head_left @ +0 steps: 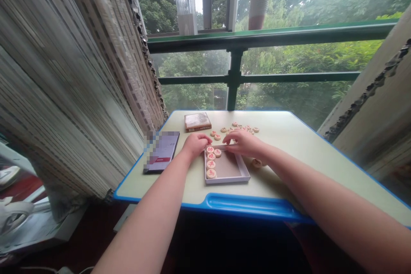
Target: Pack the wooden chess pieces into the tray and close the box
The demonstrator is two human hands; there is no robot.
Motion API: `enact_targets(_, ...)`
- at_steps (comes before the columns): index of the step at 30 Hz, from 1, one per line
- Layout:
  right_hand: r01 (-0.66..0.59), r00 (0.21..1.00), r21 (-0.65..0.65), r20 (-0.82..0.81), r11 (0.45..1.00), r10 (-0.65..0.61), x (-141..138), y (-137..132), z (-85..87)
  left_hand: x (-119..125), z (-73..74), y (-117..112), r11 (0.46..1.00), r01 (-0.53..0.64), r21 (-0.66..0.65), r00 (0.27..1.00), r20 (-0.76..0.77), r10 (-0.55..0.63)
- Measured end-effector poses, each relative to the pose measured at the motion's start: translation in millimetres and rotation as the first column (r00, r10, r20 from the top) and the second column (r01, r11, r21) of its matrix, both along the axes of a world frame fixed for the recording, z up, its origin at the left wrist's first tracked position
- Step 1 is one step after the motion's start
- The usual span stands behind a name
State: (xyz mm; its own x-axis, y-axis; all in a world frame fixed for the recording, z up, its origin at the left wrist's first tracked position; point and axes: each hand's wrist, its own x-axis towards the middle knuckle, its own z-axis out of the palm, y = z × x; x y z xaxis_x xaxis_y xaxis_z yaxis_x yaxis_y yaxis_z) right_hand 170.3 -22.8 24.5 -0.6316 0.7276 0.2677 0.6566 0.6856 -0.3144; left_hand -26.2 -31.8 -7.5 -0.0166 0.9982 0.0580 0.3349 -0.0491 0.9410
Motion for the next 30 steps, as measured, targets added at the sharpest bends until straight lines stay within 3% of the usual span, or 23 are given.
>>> enact_targets(4,-0.001,0.998,0.012,0.061,1.000,0.000,-0.2,1.3,-1.8,1.0,2.2,-1.4,1.000,-0.004,-0.013,0.999,0.037,0.005)
enact_targets(8,-0.016,1.000,-0.064,0.016,0.998,0.017,1.6,1.7,1.1,1.9,4.7,-3.8,1.000,-0.004,-0.008,0.999,0.042,0.004)
enact_targets(11,0.115,0.990,-0.043,-0.081,0.992,-0.118,8.2,10.9,0.3,2.3,4.2,-3.9,1.000,0.006,-0.012,0.999,0.034,-0.006)
enact_targets(14,0.343,0.934,0.050,-0.121,0.938,-0.335,18.5,26.7,-4.2,2.5,2.2,-3.4,1.000,0.018,-0.011,1.000,0.007,-0.018)
enact_targets(16,0.429,0.899,0.035,-0.110,0.903,-0.423,26.5,36.9,-6.3,2.8,1.1,-4.0,1.000,0.019,0.001,1.000,-0.003,-0.019)
enact_targets(24,0.587,0.806,0.007,-0.093,0.809,-0.584,52.6,47.7,-2.6,3.5,-0.8,-6.7,1.000,0.017,-0.009,1.000,0.020,-0.017)
enact_targets(30,0.609,0.789,-0.020,-0.089,0.793,-0.608,56.9,48.7,-7.2,2.4,-1.9,-6.7,1.000,0.009,-0.012,0.999,0.036,-0.008)
